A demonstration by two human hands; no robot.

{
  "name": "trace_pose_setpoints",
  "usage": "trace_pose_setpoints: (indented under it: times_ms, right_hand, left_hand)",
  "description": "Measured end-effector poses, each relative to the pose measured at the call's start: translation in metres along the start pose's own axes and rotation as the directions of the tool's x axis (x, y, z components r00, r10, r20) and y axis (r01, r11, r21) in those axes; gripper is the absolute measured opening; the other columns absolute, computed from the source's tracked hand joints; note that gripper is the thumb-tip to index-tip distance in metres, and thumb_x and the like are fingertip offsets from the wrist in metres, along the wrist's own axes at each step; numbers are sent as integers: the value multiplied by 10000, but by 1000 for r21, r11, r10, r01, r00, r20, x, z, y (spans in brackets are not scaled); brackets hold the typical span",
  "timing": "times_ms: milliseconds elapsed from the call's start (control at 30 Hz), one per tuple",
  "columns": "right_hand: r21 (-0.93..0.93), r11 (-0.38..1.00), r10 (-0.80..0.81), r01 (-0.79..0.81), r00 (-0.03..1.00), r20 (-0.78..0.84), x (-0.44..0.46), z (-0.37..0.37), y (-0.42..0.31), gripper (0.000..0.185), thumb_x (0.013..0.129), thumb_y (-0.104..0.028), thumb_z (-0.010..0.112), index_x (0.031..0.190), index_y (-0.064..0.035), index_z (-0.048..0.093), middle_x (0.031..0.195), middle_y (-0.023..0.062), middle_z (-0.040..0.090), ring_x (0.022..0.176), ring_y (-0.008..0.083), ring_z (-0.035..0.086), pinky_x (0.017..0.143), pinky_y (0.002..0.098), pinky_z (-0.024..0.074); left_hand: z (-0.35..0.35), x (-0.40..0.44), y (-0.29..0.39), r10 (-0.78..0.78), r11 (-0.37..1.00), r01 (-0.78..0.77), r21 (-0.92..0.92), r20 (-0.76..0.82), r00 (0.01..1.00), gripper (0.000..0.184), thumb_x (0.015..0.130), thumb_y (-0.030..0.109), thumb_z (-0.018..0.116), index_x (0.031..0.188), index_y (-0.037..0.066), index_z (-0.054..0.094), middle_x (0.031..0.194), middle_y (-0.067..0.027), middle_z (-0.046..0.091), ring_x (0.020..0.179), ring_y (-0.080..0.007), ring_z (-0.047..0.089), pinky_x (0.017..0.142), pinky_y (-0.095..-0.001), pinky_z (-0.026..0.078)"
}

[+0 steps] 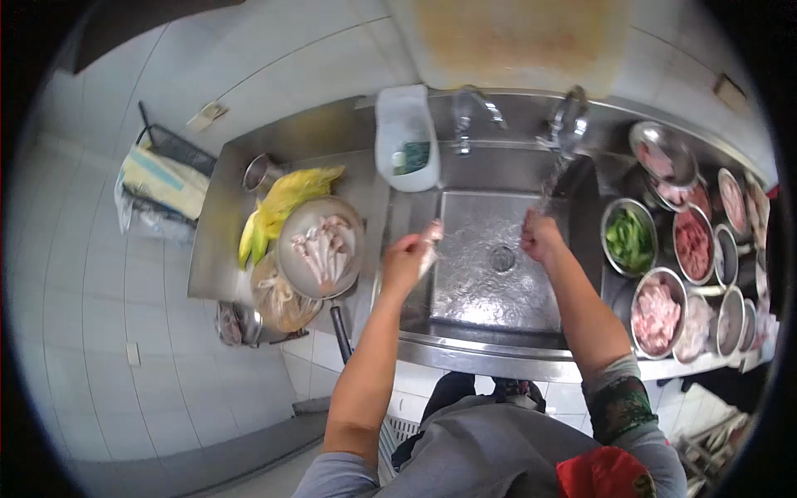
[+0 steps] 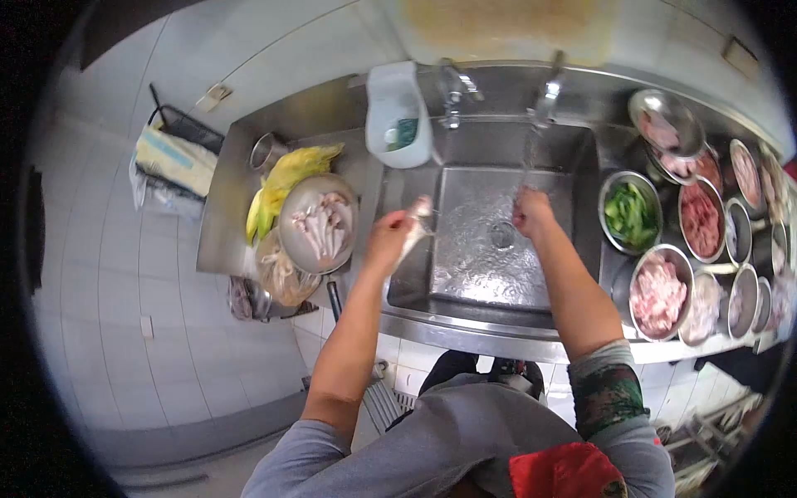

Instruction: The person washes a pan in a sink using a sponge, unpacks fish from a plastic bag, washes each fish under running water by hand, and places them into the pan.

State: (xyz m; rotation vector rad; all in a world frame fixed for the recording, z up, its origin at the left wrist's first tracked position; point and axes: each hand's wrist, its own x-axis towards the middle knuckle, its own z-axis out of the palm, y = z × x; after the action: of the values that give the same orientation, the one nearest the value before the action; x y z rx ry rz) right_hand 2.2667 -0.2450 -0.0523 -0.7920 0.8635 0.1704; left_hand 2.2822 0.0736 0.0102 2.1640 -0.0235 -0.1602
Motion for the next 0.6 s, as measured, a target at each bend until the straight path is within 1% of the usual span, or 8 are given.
trace_pose_setpoints:
  times_ms: [133, 167, 300, 333, 400, 433, 500, 600]
  right_hand:
    - [-174, 983, 61, -64, 998, -22, -10, 7, 0, 207, 977, -244, 517, 806, -131, 547, 596, -32, 409, 481, 114, 374, 428, 289, 289]
    - [-224, 971, 79, -82, 997, -23, -8, 7, 2, 207, 977, -251, 522, 809, -131, 547, 596, -34, 412, 481, 114, 376, 431, 287, 294]
    - [-342, 936, 70, -84, 996, -53, -8, 13, 6, 275, 977, -331, 547, 787, -132, 549, 599, -30, 430, 505, 111, 418, 457, 272, 338]
    - [-311, 947, 61, -81, 995, -73, -6, 13, 9, 288, 977, -338, 548, 772, -136, 541, 595, -30, 428, 502, 113, 417, 455, 271, 335]
    - [-254, 964, 47, -76, 992, -117, -13, 17, 7, 315, 977, -352, 549, 740, -145, 523, 587, -31, 422, 497, 117, 415, 453, 270, 330]
    - [-207, 977, 28, -40, 998, -61, -18, 18, 6, 334, 981, -359, 540, 727, -149, 491, 576, -33, 402, 490, 122, 401, 446, 270, 323]
    - [-124, 991, 35, -49, 993, -113, -20, 21, 1, 338, 991, -349, 520, 722, -150, 472, 572, -34, 389, 488, 126, 393, 444, 264, 326]
    - [-91, 995, 31, -30, 1000, 1, 8, 0, 0, 308, 978, -312, 539, 720, -154, 479, 552, -40, 368, 473, 115, 377, 417, 278, 343]
  left_hand:
    - [-117, 18, -74, -162, 985, 138, -100, -299, 940, 217, 896, 165, 655, 1027, -5, 684, 860, -59, 679, 779, -134, 588, 719, -291, 468]
    - [-133, 30, -107, -185, 950, 76, -303, -350, 918, 223, 902, 162, 651, 1028, -20, 679, 875, -56, 681, 782, -132, 589, 719, -285, 470]
    - [-158, 70, -134, -340, 870, 158, -467, -337, 878, 231, 882, 197, 679, 1001, -1, 692, 896, -60, 682, 772, -151, 601, 713, -285, 465]
    - [-160, 74, -159, -170, 984, 124, -127, -478, 862, 250, 867, 205, 690, 1001, -6, 689, 900, -90, 688, 787, -178, 618, 712, -299, 469]
    - [-161, 67, -168, 249, 821, 116, 559, -533, 809, 291, 837, 221, 712, 1002, -16, 682, 908, -151, 700, 819, -230, 653, 712, -326, 477]
    - [-168, 51, -167, 126, 947, 72, 313, -566, 814, 347, 787, 256, 748, 980, -23, 671, 918, -208, 692, 835, -294, 671, 709, -349, 491]
    - [-185, -21, -151, -83, 919, 227, 321, -406, 910, 368, 797, 265, 711, 993, -39, 647, 889, -208, 680, 833, -413, 633, 748, -469, 493]
    - [-178, -121, -189, -393, 900, 400, 176, -72, 917, 391, 830, 329, 723, 965, -29, 642, 843, -135, 673, 765, -299, 640, 690, -413, 497]
